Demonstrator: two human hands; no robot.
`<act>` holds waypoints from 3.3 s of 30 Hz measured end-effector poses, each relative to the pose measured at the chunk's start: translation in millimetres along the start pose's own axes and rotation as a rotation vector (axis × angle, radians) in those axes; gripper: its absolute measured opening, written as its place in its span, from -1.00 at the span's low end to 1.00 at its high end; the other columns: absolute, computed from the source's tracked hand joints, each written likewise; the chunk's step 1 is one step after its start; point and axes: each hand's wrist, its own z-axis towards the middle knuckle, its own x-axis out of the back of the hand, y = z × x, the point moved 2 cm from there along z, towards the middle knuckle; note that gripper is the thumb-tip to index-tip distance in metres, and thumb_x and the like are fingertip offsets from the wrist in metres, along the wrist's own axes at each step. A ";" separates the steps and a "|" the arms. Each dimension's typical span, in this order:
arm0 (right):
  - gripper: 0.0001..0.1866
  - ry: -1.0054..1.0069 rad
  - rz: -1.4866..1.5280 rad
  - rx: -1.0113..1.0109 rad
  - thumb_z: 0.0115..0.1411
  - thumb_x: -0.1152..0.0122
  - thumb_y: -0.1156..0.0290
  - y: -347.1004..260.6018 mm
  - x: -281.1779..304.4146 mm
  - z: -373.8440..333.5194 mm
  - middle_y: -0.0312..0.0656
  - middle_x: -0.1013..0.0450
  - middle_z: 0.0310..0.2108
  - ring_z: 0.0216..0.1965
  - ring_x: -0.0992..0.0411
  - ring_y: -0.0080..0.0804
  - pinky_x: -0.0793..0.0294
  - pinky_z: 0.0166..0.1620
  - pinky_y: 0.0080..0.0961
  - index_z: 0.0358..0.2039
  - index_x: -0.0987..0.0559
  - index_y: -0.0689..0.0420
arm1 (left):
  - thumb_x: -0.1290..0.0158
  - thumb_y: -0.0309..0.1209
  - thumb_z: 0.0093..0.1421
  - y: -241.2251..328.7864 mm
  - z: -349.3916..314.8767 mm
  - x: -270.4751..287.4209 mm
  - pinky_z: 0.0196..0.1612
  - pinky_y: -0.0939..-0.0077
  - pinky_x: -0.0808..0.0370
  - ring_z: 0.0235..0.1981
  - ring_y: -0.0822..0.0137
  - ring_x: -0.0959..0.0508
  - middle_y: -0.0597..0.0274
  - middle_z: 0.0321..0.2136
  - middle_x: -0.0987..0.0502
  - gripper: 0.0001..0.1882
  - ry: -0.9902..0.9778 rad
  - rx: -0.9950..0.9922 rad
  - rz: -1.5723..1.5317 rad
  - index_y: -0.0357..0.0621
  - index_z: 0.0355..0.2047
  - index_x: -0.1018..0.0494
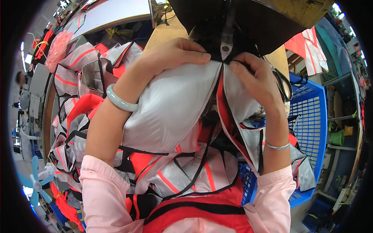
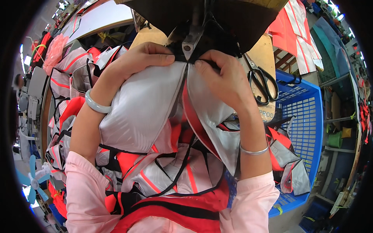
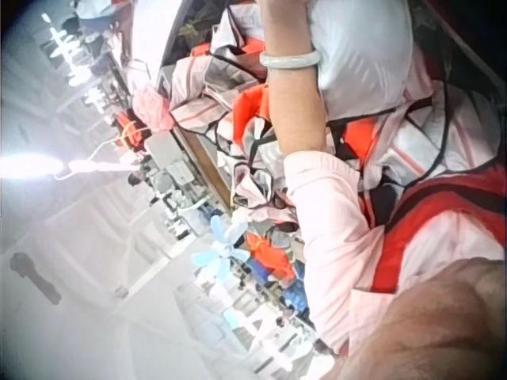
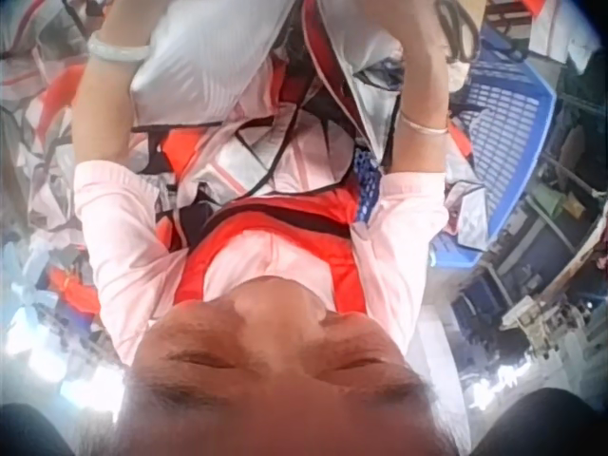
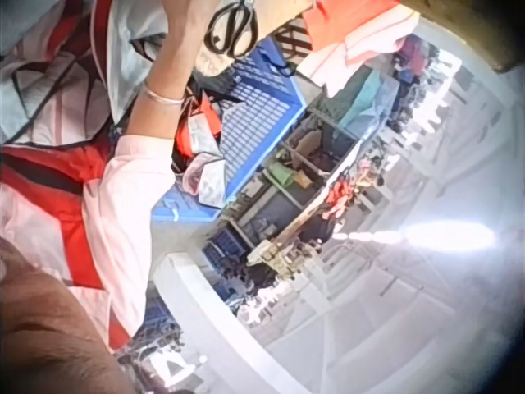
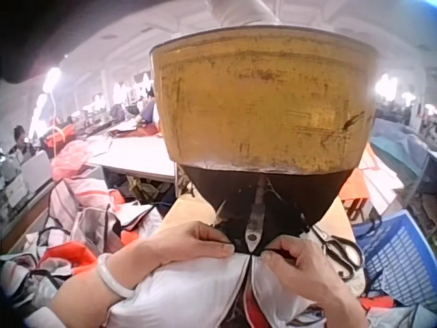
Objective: The person operates a sewing machine to stitch the edges of grey and red fabric bags. They pick up a bag from a pile, align the edges under the presser foot, and sew a seam. After cutting the thread, they place the finished bag into a blue crate and repeat the process with the next item.
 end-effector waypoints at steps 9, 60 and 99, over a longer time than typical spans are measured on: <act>-0.80 0.033 -0.036 0.074 0.13 -0.11 0.37 -12.6 35.9 -37.8 -0.24 -0.45 -0.50 -0.44 -0.37 -0.56 -0.36 -0.32 -0.58 -0.37 -0.50 0.28 | -0.19 -0.24 0.15 -7.3 -20.9 19.8 -0.19 0.66 -0.45 -0.30 0.53 -0.54 0.29 -0.31 -0.61 -0.63 0.006 -0.115 -0.134 -0.27 -0.15 -0.57; -0.77 -0.208 0.649 -0.594 0.24 -0.19 0.26 36.3 -15.4 -275.7 -0.46 -0.43 -0.51 -0.51 -0.31 -0.74 -0.24 -0.47 -0.76 -0.21 -0.58 0.13 | -0.16 -0.14 0.00 -70.8 -369.7 -64.2 -0.22 0.19 -0.40 -0.40 0.26 -0.52 0.28 -0.58 -0.47 -0.72 0.273 -0.300 1.327 -0.03 -0.58 -0.39; -0.79 -0.048 0.438 0.039 0.03 -0.30 0.45 -7.4 18.0 -209.2 -0.44 -0.32 -0.59 -0.52 -0.20 -0.71 -0.17 -0.46 -0.65 -0.60 -0.42 0.17 | -0.16 -0.01 0.12 -10.0 -146.8 -217.4 0.05 0.26 -0.37 0.02 0.05 -0.46 -0.04 0.01 -0.45 -0.32 -0.136 -0.360 0.108 -0.28 0.08 -0.34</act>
